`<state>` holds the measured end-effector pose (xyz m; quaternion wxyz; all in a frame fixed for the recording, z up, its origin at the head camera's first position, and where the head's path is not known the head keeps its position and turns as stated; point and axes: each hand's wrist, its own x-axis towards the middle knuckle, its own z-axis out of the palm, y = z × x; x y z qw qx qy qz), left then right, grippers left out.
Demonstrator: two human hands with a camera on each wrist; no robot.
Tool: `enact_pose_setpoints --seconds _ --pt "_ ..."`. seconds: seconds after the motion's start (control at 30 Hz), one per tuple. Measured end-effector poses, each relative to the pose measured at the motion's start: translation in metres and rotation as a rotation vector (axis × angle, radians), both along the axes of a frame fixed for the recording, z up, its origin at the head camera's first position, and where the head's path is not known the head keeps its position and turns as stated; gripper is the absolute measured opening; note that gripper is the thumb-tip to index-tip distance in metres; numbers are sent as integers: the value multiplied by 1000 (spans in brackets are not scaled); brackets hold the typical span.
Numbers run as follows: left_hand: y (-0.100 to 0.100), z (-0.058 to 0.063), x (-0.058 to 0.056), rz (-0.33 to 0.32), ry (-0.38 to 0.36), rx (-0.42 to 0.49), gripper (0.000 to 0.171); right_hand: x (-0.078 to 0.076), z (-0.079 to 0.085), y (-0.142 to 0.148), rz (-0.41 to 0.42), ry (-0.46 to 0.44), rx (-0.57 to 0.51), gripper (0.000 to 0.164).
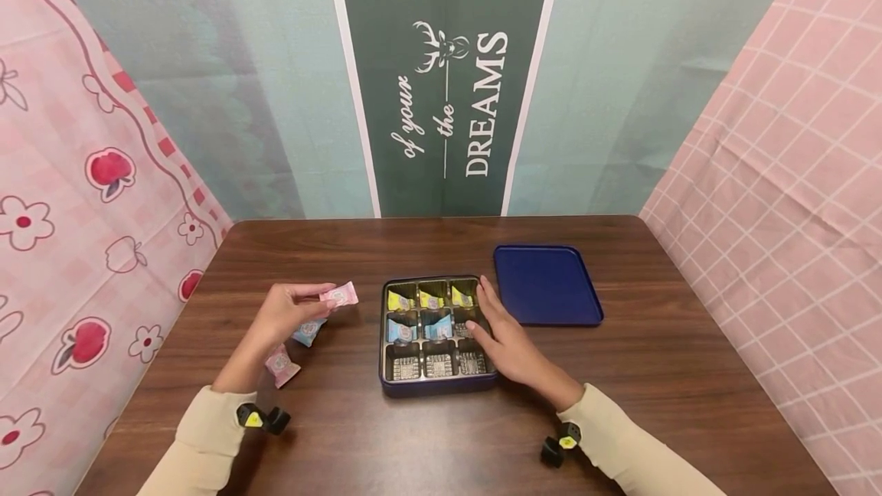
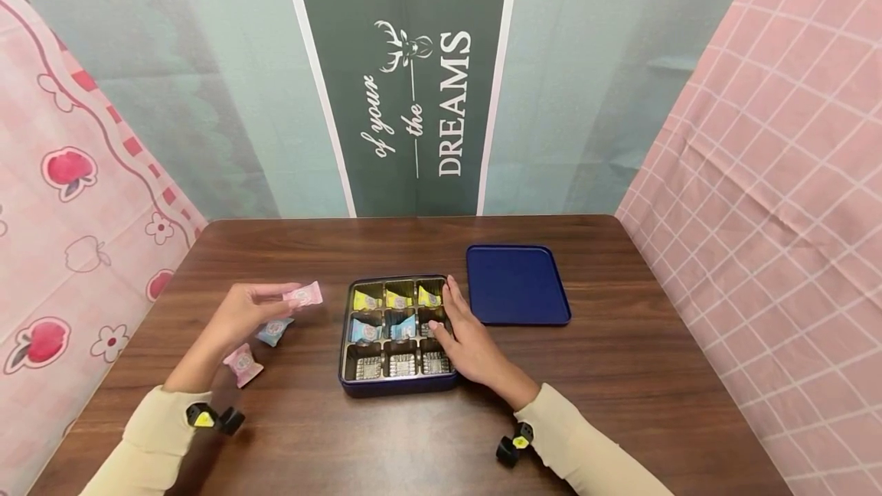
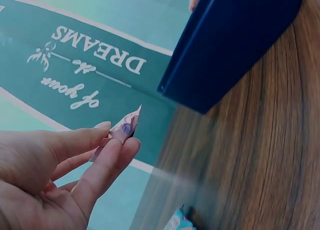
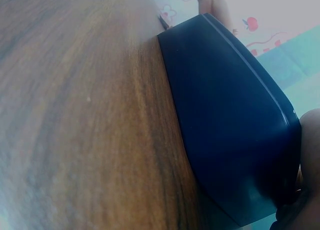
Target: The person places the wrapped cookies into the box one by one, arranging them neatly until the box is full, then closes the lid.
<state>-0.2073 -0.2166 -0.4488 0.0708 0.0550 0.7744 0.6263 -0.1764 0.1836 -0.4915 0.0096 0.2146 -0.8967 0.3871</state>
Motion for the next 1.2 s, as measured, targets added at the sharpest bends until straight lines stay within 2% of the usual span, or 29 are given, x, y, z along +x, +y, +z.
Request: enact_pose_setpoints --seconds 0.2,0.63,1.2 --pt "7 2 4 -31 6 -39 42 0 0 0 -1 4 2 73" --pt "21 5 13 -17 -37 53 35 0 3 -2 -14 -1 7 71" --pt "35 5 20 -67 -61 48 35 0 3 -1 -7 -7 7 74"
